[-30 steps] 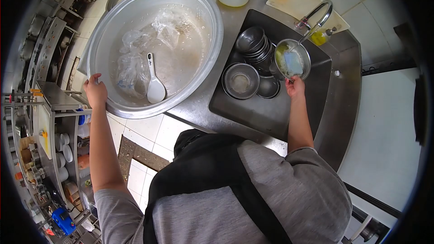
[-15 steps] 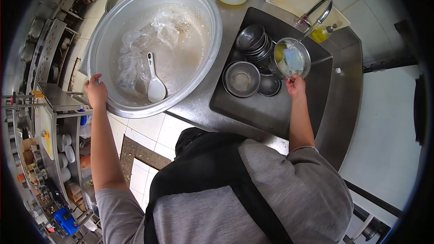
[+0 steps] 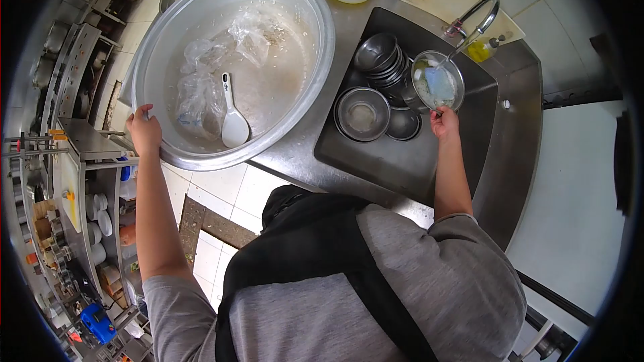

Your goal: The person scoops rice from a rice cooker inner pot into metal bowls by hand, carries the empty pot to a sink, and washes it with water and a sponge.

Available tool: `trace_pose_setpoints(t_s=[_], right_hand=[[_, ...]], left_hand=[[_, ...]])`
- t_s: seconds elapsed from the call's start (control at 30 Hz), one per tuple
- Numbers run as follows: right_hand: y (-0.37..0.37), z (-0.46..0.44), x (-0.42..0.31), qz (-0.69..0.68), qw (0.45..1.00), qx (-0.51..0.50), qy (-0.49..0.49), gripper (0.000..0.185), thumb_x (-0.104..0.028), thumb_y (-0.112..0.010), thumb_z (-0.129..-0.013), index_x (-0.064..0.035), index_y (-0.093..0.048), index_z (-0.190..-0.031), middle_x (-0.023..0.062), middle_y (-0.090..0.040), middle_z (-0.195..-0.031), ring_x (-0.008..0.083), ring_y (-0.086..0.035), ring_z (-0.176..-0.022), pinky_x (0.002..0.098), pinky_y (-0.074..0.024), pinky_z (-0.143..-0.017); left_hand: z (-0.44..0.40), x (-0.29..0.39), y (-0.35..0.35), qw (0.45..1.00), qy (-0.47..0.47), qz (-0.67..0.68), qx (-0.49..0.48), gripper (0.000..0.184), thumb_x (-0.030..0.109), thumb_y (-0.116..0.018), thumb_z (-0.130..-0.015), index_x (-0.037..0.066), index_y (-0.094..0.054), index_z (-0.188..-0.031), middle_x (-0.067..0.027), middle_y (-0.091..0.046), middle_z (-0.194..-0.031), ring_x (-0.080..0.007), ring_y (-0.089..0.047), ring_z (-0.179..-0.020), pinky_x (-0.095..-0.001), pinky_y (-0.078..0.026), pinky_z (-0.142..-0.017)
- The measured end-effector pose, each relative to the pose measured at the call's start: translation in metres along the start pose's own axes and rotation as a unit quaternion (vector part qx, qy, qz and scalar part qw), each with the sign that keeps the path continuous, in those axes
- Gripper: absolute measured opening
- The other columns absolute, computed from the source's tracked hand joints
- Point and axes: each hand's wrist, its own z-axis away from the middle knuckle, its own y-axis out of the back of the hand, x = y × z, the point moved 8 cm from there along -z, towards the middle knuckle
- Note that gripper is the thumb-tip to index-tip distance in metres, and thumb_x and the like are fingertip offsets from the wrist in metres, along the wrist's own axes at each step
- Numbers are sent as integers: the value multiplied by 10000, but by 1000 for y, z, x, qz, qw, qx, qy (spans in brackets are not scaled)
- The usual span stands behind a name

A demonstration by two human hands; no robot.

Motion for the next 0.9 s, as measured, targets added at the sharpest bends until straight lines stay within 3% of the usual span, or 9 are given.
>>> trace_pose_setpoints(t_s=[0.53, 0.9], right_hand=[[-59, -9, -19, 20, 999, -44, 9, 163, 22, -499, -764, 19, -515, -926, 149, -568, -850, 221, -570, -634, 215, -496, -482], [-53, -15, -18, 9, 999, -39, 0, 144, 33, -503, -751, 17, -491, -894, 154, -542, -843, 233, -564, -635, 234, -511, -486]], left_hand=[[7, 8, 7, 1000, 22, 4, 5, 315, 88, -523, -770, 150, -594, -1071, -172, -432, -1249, -319, -429, -1181, -383, -377, -965], [9, 8, 7, 1000, 20, 5, 8, 313, 94, -521, -769, 154, -595, -1067, -172, -445, -1234, -316, -419, -1188, -379, -369, -971]])
